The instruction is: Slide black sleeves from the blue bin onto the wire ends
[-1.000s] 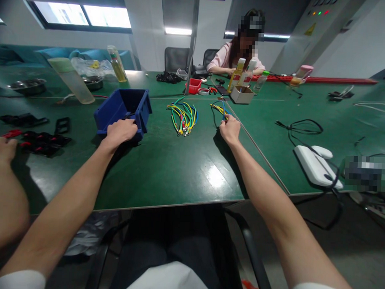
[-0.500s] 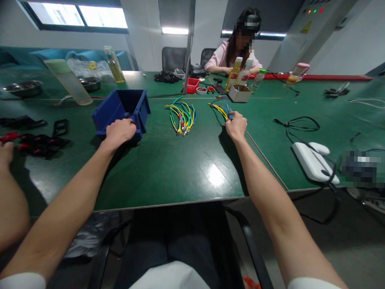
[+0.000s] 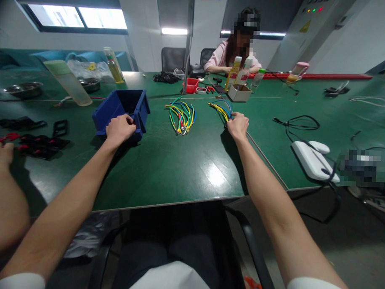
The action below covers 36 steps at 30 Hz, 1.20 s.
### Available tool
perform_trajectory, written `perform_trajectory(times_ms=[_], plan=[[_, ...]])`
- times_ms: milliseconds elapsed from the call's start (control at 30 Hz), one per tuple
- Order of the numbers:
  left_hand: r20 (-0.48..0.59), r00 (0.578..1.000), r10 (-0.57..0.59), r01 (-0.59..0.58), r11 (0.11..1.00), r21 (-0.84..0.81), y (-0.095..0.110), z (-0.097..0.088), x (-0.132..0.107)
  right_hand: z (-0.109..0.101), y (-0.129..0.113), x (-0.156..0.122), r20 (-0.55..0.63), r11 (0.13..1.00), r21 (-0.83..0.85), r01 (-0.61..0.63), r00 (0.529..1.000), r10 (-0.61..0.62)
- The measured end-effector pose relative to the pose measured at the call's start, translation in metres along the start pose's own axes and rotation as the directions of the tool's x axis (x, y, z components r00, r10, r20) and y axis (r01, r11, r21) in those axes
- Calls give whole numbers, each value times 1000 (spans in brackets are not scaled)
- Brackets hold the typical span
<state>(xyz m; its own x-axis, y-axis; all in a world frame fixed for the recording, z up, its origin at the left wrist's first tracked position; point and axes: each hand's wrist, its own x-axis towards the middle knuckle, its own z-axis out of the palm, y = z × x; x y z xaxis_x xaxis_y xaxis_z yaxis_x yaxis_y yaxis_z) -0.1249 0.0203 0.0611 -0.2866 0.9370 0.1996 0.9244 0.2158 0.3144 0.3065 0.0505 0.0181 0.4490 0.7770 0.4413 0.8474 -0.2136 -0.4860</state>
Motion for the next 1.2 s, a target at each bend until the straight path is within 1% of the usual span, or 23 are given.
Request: perform_trajectory(times_ms=[133, 333, 533, 733, 1000, 1200], plan=[[-12, 1000, 5, -5, 999, -33, 0, -1, -1, 0, 0, -1, -14, 999, -28, 17, 1000, -17], [-4, 1000, -9, 9, 1000, -28, 1, -1, -1, -3, -2, -2, -4, 998, -51, 21, 1000, -21], [-7, 1000, 11, -11, 999, -40, -2, 1, 0, -3, -1, -2, 16, 997, -66, -32, 999, 33], [-7, 1000, 15, -16, 999, -41, -3, 2, 1, -2, 2, -1, 41, 996, -74, -55, 997, 58], [-1, 1000, 19, -19, 999, -49, -1, 0, -1, 0, 3, -1, 71, 996, -41, -83, 994, 86], [-9, 1000, 21, -21, 999, -49, -3, 1, 0, -2, 5, 0, 111, 990, -7, -138, 984, 138]])
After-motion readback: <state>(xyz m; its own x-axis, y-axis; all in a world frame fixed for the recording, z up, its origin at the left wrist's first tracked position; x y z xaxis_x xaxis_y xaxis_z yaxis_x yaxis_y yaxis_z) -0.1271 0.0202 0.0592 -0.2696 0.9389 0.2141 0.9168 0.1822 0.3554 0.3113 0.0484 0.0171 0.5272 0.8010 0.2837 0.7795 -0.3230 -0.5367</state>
